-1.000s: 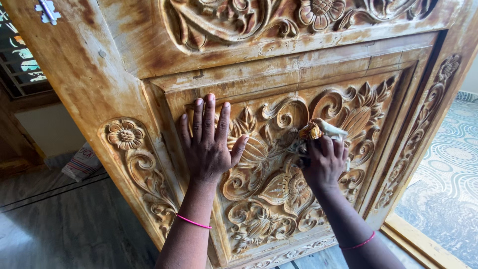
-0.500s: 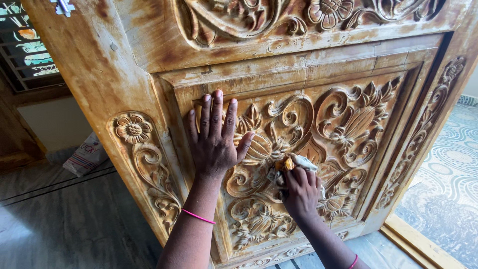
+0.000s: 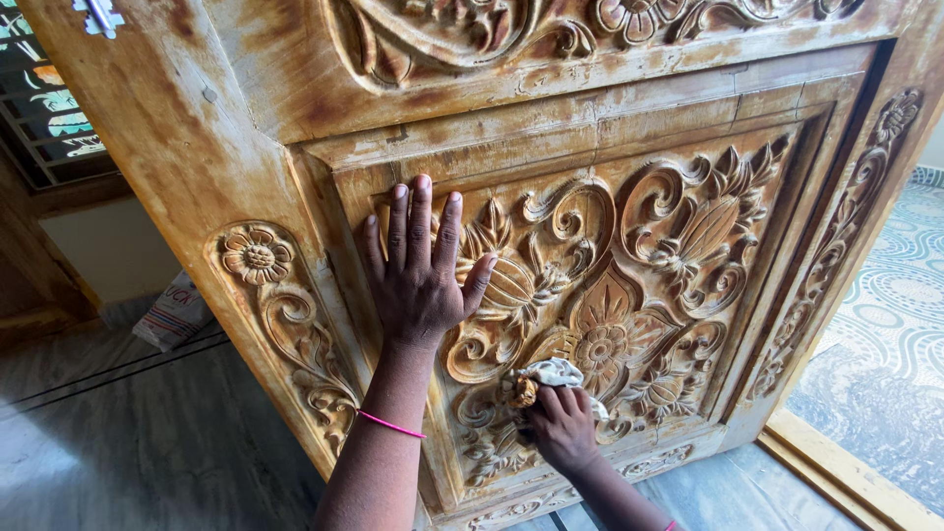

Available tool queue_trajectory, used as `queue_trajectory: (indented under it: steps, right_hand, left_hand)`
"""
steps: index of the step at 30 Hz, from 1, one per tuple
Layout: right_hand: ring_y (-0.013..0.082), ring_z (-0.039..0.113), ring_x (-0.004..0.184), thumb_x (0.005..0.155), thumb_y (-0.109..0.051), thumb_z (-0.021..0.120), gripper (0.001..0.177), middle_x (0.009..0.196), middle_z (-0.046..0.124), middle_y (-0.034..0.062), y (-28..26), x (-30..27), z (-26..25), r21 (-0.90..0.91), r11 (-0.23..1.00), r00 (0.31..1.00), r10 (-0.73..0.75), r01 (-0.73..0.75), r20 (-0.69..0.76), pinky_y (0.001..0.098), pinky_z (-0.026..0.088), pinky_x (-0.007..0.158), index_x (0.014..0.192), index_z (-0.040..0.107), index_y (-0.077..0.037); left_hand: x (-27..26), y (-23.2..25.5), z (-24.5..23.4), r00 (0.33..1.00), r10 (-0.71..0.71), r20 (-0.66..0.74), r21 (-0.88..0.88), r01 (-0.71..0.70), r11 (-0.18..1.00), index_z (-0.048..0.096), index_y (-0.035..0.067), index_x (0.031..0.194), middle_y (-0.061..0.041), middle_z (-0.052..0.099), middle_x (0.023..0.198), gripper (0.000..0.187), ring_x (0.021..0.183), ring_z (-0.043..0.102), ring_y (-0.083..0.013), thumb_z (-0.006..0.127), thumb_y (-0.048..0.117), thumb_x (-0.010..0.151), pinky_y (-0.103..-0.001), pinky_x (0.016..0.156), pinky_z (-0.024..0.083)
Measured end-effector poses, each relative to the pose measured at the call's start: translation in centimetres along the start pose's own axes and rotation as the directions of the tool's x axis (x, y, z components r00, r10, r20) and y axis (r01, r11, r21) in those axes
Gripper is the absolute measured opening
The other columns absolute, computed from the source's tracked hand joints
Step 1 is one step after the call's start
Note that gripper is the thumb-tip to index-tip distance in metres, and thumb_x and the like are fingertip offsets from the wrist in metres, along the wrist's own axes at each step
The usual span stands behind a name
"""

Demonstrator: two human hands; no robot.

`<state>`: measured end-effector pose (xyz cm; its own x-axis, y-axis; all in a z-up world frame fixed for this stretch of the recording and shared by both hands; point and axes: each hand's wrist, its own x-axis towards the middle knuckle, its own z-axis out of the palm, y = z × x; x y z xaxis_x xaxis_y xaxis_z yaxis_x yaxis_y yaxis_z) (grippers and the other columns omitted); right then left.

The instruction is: The person wipes the surface of a carved wooden door with a cloth, moving methodically across the floral relief patterns. The hands remain in frame throughout, and the cloth is used to rub and clean the door's surface.

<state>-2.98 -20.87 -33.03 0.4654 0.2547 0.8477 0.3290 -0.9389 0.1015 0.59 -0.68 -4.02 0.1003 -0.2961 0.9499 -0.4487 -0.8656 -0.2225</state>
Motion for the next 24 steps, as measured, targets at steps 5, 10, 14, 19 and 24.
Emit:
queue_trajectory:
  steps: [5,10,14,19,24]
  right_hand:
    - [0.0256,0.055,0.096,0.070,-0.034,0.071,0.019,0.106,0.059,0.0043,5.2,-3.4,-1.5,-0.029,0.993,0.991,-0.116,0.118,0.064,0.0490,0.042,0.083,0.079,0.074,-0.018]
    - [0.0245,0.056,0.099,0.068,-0.030,0.071,0.012,0.106,0.061,0.0019,5.7,-5.1,-0.8,-0.031,0.999,0.991,0.026,-0.022,0.129,0.0471,0.040,0.084,0.071,0.074,-0.018]
    - [0.0305,0.055,0.103,0.058,-0.026,0.075,0.019,0.107,0.061,0.0083,3.4,-5.4,0.6,-0.023,0.974,0.973,0.227,-0.226,0.049,0.0485,0.039,0.085,0.075,0.075,-0.017]
    - [0.0310,0.053,0.108,0.056,-0.026,0.080,0.030,0.109,0.060,0.0088,3.1,-9.0,2.1,-0.010,0.957,0.953,0.289,-0.290,0.093,0.0481,0.042,0.090,0.083,0.075,-0.014]
    - [0.0272,0.052,0.108,0.056,-0.029,0.083,0.030,0.113,0.060,0.0068,8.5,-12.5,1.8,-0.018,0.962,0.910,0.263,-0.271,0.322,0.0466,0.042,0.092,0.083,0.077,-0.018]
  left_hand:
    - [0.2,0.2,-0.3,1.000,-0.004,-0.009,0.005,0.005,1.000,0.051,0.015,0.155,-0.016,0.039,0.164,0.070,0.153,0.035,-0.0352,0.044,0.063,0.105,-0.061,0.123,0.023]
    - [0.2,0.4,-0.1,1.000,-0.004,-0.013,0.035,0.004,0.999,0.052,0.015,0.154,-0.016,0.040,0.164,0.068,0.153,0.036,-0.0354,0.043,0.062,0.106,-0.061,0.123,0.024]
    - [0.2,0.3,-0.2,0.999,0.005,-0.039,0.036,-0.004,0.999,0.054,0.014,0.154,-0.016,0.041,0.164,0.068,0.152,0.037,-0.0348,0.043,0.062,0.106,-0.061,0.123,0.024]
    - [0.1,0.4,-0.2,1.000,-0.005,-0.011,0.033,0.005,0.999,0.056,0.014,0.152,-0.017,0.041,0.164,0.068,0.153,0.037,-0.0359,0.043,0.062,0.107,-0.061,0.123,0.024]
    - [0.0,0.4,-0.3,1.000,-0.004,-0.002,0.034,0.004,0.999,0.057,0.014,0.152,-0.017,0.041,0.164,0.066,0.153,0.036,-0.0366,0.043,0.061,0.108,-0.062,0.123,0.024]
